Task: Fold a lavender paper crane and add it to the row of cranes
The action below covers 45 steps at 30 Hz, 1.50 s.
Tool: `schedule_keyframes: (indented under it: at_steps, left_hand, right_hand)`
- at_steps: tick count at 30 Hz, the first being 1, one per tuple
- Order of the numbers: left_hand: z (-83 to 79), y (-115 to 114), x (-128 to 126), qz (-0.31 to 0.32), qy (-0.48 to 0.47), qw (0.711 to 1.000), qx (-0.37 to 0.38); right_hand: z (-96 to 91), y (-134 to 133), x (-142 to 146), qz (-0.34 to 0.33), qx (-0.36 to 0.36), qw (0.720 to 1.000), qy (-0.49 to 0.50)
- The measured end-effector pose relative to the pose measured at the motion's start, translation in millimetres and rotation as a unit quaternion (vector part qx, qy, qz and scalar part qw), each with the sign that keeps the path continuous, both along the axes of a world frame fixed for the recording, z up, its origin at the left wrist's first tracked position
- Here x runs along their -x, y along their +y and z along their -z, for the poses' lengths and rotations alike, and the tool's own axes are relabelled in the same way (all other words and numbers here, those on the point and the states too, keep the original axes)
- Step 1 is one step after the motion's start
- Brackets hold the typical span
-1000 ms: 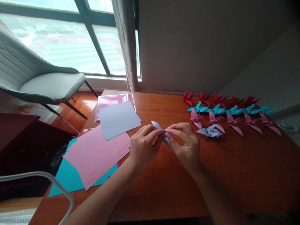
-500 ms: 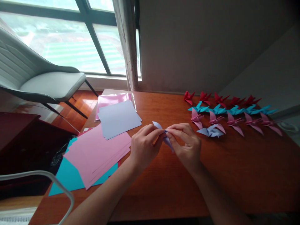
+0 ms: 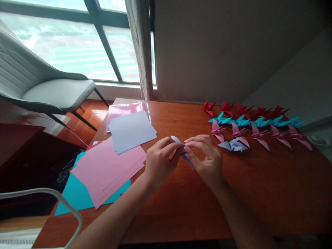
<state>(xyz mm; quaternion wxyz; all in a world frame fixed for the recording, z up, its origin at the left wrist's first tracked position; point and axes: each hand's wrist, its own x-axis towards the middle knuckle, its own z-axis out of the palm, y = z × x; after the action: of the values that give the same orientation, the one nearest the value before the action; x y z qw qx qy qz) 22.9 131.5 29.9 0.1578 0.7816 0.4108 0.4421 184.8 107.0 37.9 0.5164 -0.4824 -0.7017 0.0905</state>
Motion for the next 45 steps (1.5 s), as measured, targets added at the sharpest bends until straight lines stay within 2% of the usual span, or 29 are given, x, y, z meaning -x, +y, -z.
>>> schedule_keyframes:
  at_steps: [11,16,22,30,33,36,38,45]
  left_hand:
    - [-2.0,2,0,0.033,-0.032,0.998,0.042]
    - [-2.2,4,1,0.059,-0.058,0.994,0.073]
    - [-0.7,6,2,0.085,-0.079,0.989,0.094]
    - [0.6,7,1,0.084,-0.086,0.984,0.133]
    - [0.4,9,1,0.102,-0.137,0.960,0.220]
    - [-3.9,11,2,0.154,-0.206,0.902,0.346]
    - [-8.3,12,3,0.171,-0.219,0.876,0.395]
    - [-12.2,13,4,0.147,-0.230,0.853,0.445]
  right_hand:
    - [3.0,5,-8,-0.023,0.019,1.000,0.004]
    - [-0.3,7,-12,-0.068,0.047,0.997,0.003]
    - [-0.6,9,-17,-0.113,0.095,0.988,0.051]
    - [0.3,6,-15,-0.085,0.127,0.986,0.062]
    - [2.6,8,-15,-0.085,0.137,0.984,0.073]
    - [4.9,9,-16,-0.078,0.150,0.981,0.094]
    - [5.1,9,-16,-0.074,0.161,0.980,0.095]
    - [2.6,8,-15,-0.080,0.171,0.980,0.059]
